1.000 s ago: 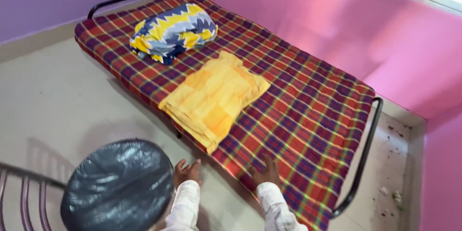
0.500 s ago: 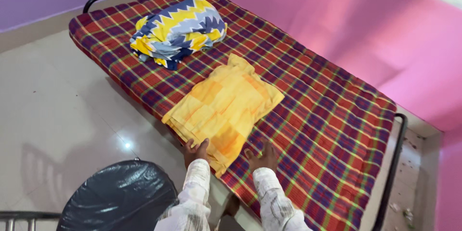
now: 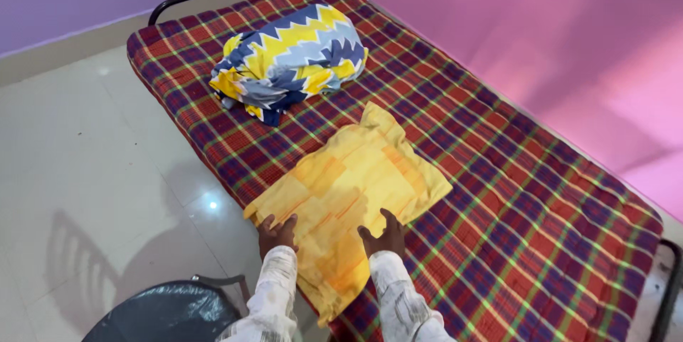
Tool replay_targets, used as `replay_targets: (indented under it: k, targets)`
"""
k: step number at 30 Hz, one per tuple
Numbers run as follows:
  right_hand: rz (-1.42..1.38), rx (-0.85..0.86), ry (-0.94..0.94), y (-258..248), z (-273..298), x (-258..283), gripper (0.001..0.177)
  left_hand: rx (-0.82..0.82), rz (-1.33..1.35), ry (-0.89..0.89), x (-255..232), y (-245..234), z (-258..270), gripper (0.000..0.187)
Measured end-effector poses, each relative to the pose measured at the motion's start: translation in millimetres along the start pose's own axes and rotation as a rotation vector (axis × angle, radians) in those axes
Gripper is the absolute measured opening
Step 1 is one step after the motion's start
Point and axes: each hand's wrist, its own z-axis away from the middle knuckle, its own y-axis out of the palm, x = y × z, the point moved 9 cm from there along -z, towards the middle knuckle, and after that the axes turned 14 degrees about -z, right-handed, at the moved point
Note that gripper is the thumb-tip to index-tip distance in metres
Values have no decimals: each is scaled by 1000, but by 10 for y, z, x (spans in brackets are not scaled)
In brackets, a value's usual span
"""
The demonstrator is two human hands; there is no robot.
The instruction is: The person places a pillow on a bed and then unfolds and spreads a large patterned sheet across the mattress.
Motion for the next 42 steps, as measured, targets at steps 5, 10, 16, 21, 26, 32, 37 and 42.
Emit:
replay_targets:
  k: [5,10,16,21,26,32,37,42]
  targets:
    - [-25,1,-12,168,-296,-137,78,-26,-45,-6,-111,208,-76,83]
    - [20,-64,7,174,-606,-185,78,3,-121,51,-429,436,-382,86]
    - [-17,-195,147,116,-752,-343,87,23,-366,207,-546,950,-796,82]
    - [113,-335,245,230,-768,-950,86,218,-673,313,-500,1495,-1106,85]
    - [82,-441,284,421,-1031,-1491,80,450,-980,718,-888,2288,-1275,83]
    - [-135,-443,441,600,-1125,-1476,93,542,-1429,933,-1242,2941,-1182,100]
    - [30,-283,329,840,-1012,-1166,101,659,-1750,864,-977,2946,-1199,118]
    - [196,-228,305,1026,-1033,-1241,102,642,-1827,903,-575,2969,-1469,121]
